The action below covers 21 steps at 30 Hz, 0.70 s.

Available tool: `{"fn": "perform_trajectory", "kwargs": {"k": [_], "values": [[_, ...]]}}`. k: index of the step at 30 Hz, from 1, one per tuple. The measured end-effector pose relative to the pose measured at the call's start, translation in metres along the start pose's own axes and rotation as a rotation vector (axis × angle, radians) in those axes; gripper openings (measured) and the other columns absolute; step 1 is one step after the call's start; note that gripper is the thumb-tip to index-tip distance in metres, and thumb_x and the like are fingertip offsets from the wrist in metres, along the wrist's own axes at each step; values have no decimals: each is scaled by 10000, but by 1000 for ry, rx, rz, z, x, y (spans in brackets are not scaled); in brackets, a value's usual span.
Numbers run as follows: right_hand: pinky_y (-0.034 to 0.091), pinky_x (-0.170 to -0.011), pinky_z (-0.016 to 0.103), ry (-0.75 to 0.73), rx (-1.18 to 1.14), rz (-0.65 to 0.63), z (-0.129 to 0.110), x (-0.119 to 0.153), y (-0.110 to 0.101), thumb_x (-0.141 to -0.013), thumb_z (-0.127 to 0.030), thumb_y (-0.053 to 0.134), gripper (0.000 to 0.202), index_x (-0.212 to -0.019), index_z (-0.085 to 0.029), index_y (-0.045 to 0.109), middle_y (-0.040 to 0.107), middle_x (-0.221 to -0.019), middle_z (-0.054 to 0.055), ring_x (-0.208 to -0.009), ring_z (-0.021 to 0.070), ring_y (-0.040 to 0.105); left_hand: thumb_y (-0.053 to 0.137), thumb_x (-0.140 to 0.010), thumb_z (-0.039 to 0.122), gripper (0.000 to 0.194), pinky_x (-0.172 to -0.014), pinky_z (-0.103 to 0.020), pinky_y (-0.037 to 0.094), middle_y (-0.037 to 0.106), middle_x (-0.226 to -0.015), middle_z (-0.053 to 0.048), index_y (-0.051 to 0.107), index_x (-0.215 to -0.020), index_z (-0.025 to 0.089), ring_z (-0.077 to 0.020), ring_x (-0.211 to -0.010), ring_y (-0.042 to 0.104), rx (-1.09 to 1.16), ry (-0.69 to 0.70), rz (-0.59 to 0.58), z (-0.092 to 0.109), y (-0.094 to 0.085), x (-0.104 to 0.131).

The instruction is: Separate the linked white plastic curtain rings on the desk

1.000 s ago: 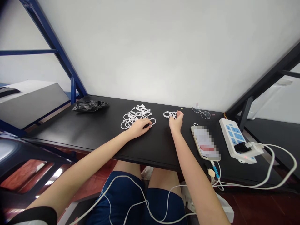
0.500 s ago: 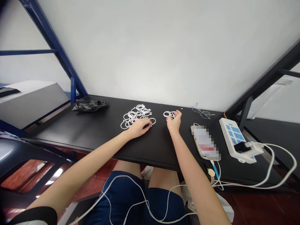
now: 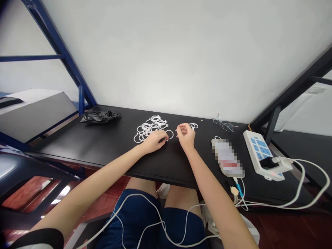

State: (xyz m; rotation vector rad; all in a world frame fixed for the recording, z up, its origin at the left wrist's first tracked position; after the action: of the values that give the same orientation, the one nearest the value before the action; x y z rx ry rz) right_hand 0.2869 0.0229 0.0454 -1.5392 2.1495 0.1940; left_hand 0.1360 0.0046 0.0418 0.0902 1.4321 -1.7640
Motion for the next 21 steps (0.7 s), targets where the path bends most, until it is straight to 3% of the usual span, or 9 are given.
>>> {"fn": "perform_trajectory", "kwargs": {"k": [3,7,13,21], "values": [[467,-465,276,54,31,-186,9,3,20,-759,-443,692,262,-822,-206,599,662,-719,29,-463,132,580,452,-822,65,180,-791,-313,459,631,-849,-41,569,-873,191,-179,-827,588,-7,6,4,0,1,0],[501,-482,276,88,19,-279,19,5,31,-671,-470,773,353,-816,-185,623,673,-713,39,-486,139,601,448,-819,58,177,-789,-310,448,634,-847,-40,562,-848,191,-176,-821,584,-12,3,6,0,1,0],[502,-449,277,174,-67,-293,29,2,31,-645,-476,777,364,-789,-169,646,689,-687,60,-491,149,603,421,-833,36,207,-882,-333,400,637,-832,-23,559,-821,190,-169,-864,576,-77,14,-1,5,0,-1],[419,-361,248,207,-71,-269,29,1,29,-637,-516,761,405,-765,-136,700,713,-662,93,-405,115,531,432,-872,77,190,-812,-342,370,641,-832,-28,577,-813,186,-189,-871,535,-145,-7,6,4,-4,-1]]}}
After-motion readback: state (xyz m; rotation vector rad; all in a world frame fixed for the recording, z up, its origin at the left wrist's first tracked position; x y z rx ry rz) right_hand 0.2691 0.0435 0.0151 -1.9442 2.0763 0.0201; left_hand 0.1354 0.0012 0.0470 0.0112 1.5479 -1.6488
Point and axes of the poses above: each hand's wrist, its own x-axis away from the middle knuckle, its own y-axis out of the palm, z = x × y, the point moved 9 cm from there along -x, towards the middle knuckle
